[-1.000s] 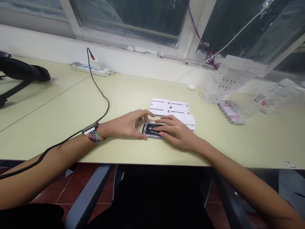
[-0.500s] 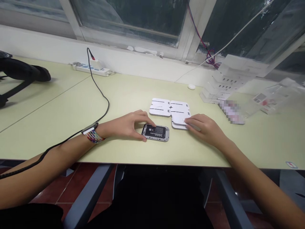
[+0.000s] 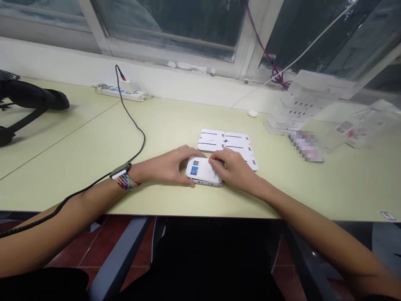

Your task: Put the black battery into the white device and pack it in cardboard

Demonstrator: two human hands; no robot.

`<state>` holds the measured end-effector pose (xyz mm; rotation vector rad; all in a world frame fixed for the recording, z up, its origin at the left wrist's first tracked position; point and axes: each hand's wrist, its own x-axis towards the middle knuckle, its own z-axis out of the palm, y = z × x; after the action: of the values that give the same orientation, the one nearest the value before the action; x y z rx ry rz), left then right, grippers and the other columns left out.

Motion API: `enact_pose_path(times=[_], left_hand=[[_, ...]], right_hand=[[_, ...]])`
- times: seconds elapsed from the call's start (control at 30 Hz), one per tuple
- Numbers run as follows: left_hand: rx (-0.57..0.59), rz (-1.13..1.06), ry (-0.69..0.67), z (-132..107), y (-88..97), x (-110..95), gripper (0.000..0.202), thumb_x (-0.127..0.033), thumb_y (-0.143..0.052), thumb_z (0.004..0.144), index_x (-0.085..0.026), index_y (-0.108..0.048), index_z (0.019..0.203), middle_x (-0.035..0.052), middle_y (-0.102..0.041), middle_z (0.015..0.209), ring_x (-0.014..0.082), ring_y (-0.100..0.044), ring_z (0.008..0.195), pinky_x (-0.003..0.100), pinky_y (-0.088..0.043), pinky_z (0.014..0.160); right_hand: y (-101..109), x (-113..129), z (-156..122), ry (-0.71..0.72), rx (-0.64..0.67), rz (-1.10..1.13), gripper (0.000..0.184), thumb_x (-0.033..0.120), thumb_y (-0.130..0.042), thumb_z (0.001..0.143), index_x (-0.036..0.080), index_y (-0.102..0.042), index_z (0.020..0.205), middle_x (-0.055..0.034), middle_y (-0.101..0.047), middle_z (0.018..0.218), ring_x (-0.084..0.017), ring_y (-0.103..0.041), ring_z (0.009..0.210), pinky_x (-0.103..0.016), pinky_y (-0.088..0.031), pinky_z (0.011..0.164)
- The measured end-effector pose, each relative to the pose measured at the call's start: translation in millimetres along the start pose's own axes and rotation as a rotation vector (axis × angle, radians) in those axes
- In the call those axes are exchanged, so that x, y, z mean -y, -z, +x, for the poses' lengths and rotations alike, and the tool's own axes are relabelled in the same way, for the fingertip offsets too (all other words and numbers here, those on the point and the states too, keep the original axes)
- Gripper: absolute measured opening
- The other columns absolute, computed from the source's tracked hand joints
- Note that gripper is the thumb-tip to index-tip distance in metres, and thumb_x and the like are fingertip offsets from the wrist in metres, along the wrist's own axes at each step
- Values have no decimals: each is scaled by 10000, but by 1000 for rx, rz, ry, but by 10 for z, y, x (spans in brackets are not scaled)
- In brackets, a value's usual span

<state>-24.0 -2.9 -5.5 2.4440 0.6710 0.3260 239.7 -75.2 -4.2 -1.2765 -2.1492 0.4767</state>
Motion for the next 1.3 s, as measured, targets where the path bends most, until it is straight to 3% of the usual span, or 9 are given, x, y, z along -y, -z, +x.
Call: enact_pose_path(times=[0.1,0.3,0.4,0.5,0.9,1.07,1.3], left_hand=[[11,26,-29,20,4,-12,745,-562,-901,833,-325,-641,1490,89,-674,1292,347,-583,1267,457,-471,1069],[21,42,-56,17,-1,8,697,-556,-883,856,-340,-672,1485,88,-655,1328,350,-539,1313,465,-450,1103],[18,51,-52,10,-3,19,692,-570,-877,858,-350,-673,1481,81,-649,1324,348,-538,1305,466,-449,1106],[19,57,-58,13,-3,18,673,-570,-873,860,-342,-676,1462,84,-640,1322,349,-535,1307,469,-449,1108],[28,29,-69,1,25,20,696,-577,-877,855,-345,-663,1475,91,-647,1356,355,-535,1322,469,-453,1116],[34,6,-64,6,53,14,508,-525,-758,975,-346,-709,1448,90,-674,1332,342,-560,1309,456,-453,1127],[34,0,-73,16,44,31,492,-510,-797,941,-320,-735,1390,87,-682,1316,334,-561,1291,464,-462,1125]], right_hand=[[-32,-82,-44,81,-26,-107,199,255,-586,1083,196,-716,944,-69,-683,943,-238,-628,943,-383,-484,811],[-8,-143,-107,121,-25,-162,226,267,-534,1110,193,-718,1002,-86,-652,975,-248,-613,953,-391,-498,811],[94,-149,-123,213,16,-141,180,337,-652,1057,203,-734,1145,-100,-695,1060,-277,-607,1034,-433,-509,907],[211,-177,-160,276,119,-129,355,422,-805,953,240,-740,1252,-97,-737,1138,-319,-583,1140,-483,-496,1008],[241,-220,-204,254,174,-103,359,395,-789,939,262,-747,1270,-102,-739,1187,-332,-586,1178,-510,-524,1016],[259,-224,-218,239,200,-79,352,413,-780,967,249,-747,1277,-102,-720,1196,-329,-565,1198,-507,-514,1034],[275,-216,-205,207,238,-67,348,439,-764,986,277,-749,1294,-93,-729,1241,-347,-547,1245,-540,-482,1081]])
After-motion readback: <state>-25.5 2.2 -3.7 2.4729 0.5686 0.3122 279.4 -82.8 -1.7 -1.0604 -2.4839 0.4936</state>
